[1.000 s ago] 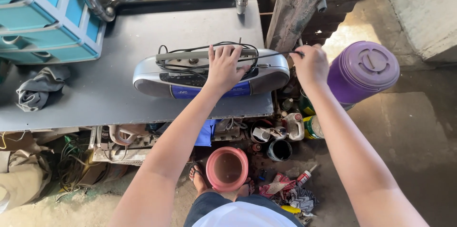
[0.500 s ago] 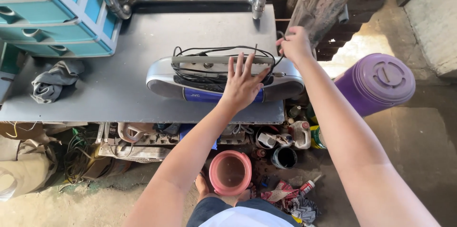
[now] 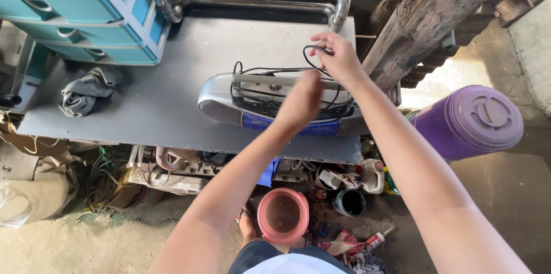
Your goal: Cleaning a radio and inspecting metal parts in a home workshop environment.
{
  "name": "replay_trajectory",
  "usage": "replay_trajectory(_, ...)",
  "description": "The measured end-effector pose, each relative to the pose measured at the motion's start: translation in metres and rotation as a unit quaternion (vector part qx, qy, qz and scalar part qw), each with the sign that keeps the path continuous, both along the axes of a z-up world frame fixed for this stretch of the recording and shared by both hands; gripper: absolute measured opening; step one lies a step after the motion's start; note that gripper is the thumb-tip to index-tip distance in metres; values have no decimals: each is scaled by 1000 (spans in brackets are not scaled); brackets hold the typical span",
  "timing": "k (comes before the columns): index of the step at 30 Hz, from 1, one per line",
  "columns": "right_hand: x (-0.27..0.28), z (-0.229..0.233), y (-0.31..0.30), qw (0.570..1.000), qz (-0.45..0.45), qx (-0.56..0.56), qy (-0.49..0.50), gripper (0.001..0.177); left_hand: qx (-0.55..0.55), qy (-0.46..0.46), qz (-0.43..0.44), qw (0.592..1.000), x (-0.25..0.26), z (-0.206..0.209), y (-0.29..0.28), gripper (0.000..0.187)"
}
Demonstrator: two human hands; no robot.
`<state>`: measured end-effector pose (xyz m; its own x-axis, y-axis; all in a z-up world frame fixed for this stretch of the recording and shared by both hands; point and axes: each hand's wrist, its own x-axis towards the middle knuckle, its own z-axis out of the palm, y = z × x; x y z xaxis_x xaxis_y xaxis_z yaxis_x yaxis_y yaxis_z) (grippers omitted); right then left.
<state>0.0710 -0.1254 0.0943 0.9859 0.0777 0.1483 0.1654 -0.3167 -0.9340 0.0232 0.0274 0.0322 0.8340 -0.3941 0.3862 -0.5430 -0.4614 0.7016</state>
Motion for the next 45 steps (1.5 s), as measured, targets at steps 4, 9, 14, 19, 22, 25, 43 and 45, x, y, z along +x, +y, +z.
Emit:
replay_trajectory(4, 4, -23, 6, 994, -7, 104, -21, 21, -149, 21, 117, 982, 59, 17, 41, 24)
replay_trajectory(9, -4, -26, -9, 965, -50, 258, 21, 16, 191, -83, 25, 978, 112, 33, 42, 65)
replay_trajectory(14, -30, -27, -39, 920, -67, 383, 45, 21, 144, 1, -193, 970, 170, -21, 6, 31)
replay_trajectory(19, -46, -64, -84, 899, -160, 406, 38, 19, 44, 93, -224, 969, 176, 8, -24, 18)
replay_trajectory(22, -50, -89, -101, 894, -232, 384, 27, 10, -17, -79, -243, 967, 186, 35, -34, 16)
replay_trajectory(25, -55, -79, -86, 915, -235, 325, 29, 9, 128, -171, -204, 955, 189, 67, -24, 24)
replay_trajectory(43, -17, -58, -77, 921, -310, -216, 99, 32, 121, -188, -128, 966, 164, 77, 113, 22)
replay_trajectory(45, -9, -71, -95, 924, -243, -26, 293, 29, 133, -130, -93, 978, 164, 66, 124, 20)
